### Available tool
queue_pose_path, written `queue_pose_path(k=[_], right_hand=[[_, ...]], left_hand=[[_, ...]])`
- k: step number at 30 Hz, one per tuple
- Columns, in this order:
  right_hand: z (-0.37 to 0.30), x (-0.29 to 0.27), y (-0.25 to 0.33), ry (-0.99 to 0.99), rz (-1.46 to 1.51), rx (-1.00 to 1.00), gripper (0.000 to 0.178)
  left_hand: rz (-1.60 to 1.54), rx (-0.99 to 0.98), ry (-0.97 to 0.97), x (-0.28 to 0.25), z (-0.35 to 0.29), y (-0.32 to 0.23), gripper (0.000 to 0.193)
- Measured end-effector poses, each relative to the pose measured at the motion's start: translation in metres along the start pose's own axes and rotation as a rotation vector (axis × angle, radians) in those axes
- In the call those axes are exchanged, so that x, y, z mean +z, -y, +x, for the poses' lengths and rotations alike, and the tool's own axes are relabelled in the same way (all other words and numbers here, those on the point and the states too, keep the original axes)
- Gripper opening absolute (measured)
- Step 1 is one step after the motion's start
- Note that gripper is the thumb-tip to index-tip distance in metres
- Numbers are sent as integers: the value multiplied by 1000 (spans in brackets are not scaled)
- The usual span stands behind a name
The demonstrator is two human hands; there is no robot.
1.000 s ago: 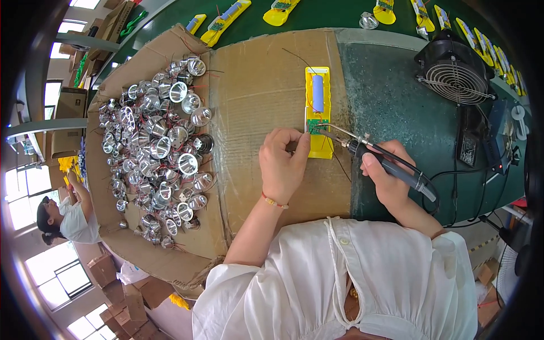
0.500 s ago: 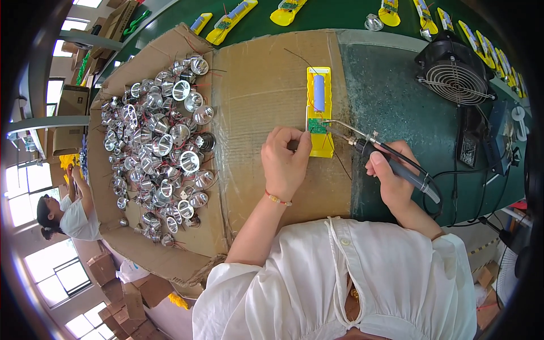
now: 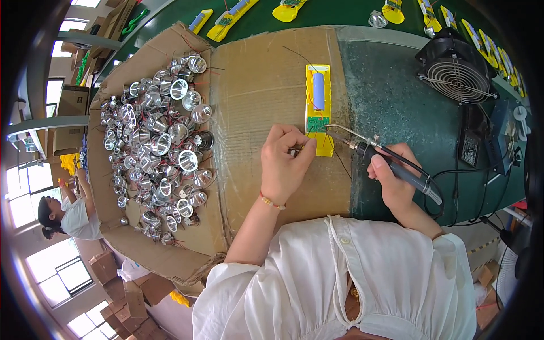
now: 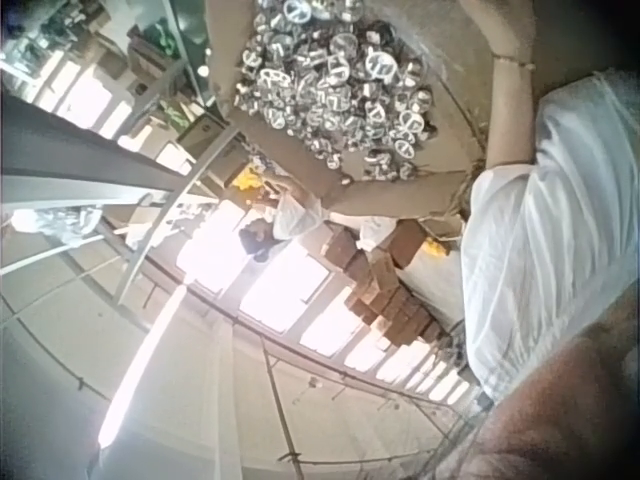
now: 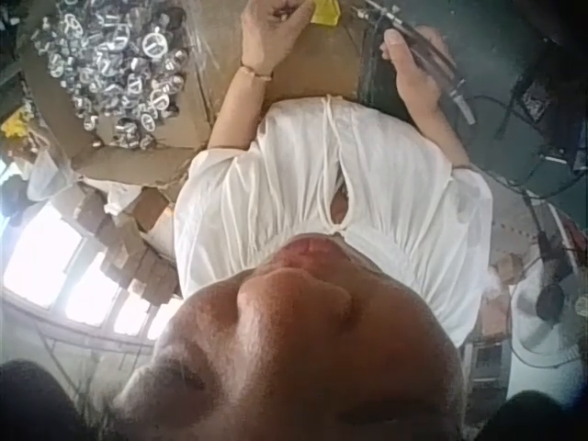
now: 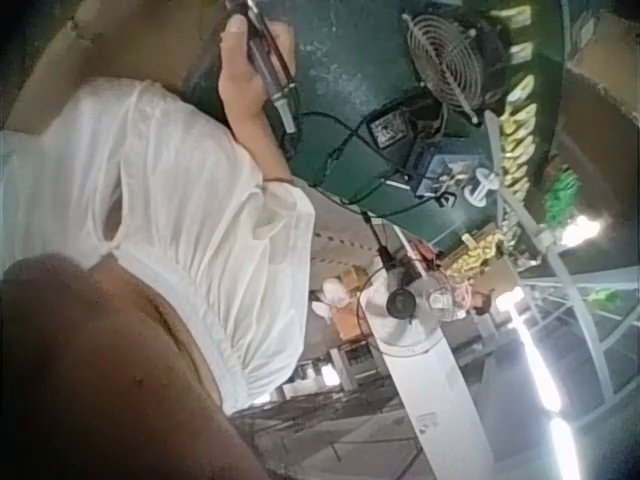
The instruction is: Soldering wires onto circuit boards for flashlight assembly at a factory workstation.
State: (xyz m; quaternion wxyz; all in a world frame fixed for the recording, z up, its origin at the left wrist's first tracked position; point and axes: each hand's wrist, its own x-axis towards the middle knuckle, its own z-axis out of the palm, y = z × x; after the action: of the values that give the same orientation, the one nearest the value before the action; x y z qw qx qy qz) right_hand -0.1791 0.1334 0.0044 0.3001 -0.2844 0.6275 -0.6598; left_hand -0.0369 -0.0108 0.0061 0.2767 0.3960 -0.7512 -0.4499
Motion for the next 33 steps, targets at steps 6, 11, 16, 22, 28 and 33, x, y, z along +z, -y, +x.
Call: queue_pose_path(k=[6, 11, 16, 22, 28, 33], right_hand=[[0, 2, -4, 10, -34, -16, 16], [-3, 3, -2, -17, 10, 16, 15], [-3, -6, 1, -56, 86, 5, 15], [-4, -10, -4, -60, 115, 0, 15], [0, -12, -7, -78, 117, 39, 15], [0, -25, -7, -143, 117, 29, 15]], left_hand=[[71, -6, 21, -2, 1, 2, 7], [18, -39, 20, 1, 3, 1, 7], [14, -24, 20, 2, 3, 4, 7], [55, -39, 32, 1, 4, 3, 8], [88, -68, 59, -6, 6, 0, 9], [-164, -346, 178, -26, 17, -4, 13]])
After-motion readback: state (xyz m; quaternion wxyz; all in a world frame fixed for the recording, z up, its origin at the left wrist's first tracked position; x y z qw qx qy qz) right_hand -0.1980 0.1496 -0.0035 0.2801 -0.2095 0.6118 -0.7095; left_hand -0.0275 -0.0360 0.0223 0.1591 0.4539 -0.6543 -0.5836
